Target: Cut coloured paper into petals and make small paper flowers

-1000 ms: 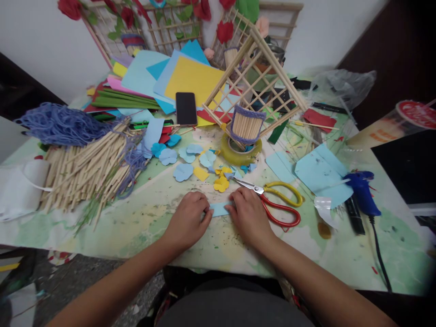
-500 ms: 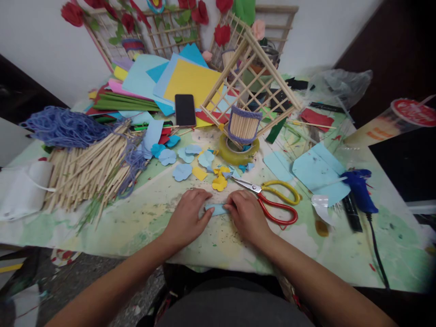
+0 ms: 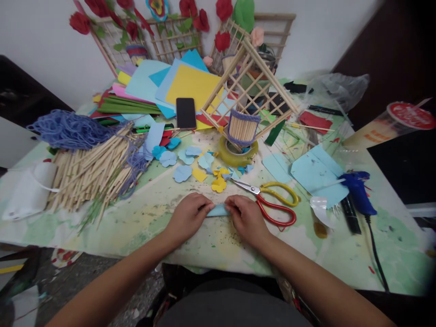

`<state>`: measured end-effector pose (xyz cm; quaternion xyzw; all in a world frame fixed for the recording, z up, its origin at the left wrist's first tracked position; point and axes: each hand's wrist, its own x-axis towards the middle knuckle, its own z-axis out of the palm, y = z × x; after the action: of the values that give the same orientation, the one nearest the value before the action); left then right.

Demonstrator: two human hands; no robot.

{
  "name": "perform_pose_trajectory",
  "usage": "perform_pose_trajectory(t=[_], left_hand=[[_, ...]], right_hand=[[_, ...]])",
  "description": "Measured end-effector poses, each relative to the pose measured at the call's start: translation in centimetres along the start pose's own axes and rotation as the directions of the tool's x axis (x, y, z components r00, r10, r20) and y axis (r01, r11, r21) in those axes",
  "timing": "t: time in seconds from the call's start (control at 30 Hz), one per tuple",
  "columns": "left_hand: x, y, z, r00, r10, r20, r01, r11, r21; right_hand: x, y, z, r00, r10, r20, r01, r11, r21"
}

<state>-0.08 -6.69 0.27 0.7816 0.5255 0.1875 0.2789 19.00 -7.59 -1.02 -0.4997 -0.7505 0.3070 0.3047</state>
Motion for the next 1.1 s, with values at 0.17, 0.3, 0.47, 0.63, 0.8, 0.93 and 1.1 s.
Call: perform_pose_trajectory(t=[0.17, 0.3, 0.47, 0.63, 0.8, 0.93, 1.1], left_hand=[[0.1, 0.5, -0.3, 0.999, 0.035, 0.009, -0.036, 0.999, 0.011], [0.4, 1.3, -0.7, 0.995, 0.094, 0.020, -0.095, 0.995, 0.015], [0.4, 1.9, -0.6, 0.997, -0.010, -0.079, -0.005, 0.981, -0.194], [0.4, 2.5, 0.3, 0.986, -0.168, 0.003, 0.141, 0.818, -0.558], [0.9, 3.1, 1.3, 0.963, -0.232, 0.139, 0.268, 0.758, -0.594], [1.0, 3.2, 1.5, 0.964, -0.227, 0.136, 0.261, 0.743, -0.617], [0.9, 3.3, 1.7, 0.961, -0.262, 0.091, 0.257, 0.719, -0.646]], right_hand=[[-0.1, 0.1, -0.2, 0.998, 0.003, -0.057, -0.001, 0.999, 0.040], [0.0, -0.1, -0.5, 0.998, 0.019, 0.053, -0.022, 0.998, 0.065], [0.0, -0.1, -0.8, 1.000, -0.014, 0.018, 0.012, 0.995, 0.100], [-0.2, -0.1, -1.2, 0.995, -0.034, -0.095, 0.046, 0.992, 0.120], [-0.4, 0.0, -1.6, 0.987, -0.049, -0.153, 0.068, 0.991, 0.118], [-0.3, 0.1, -1.7, 0.991, 0.026, -0.129, 0.003, 0.976, 0.216], [0.1, 0.1, -1.7, 0.964, 0.260, 0.052, -0.250, 0.826, 0.506]])
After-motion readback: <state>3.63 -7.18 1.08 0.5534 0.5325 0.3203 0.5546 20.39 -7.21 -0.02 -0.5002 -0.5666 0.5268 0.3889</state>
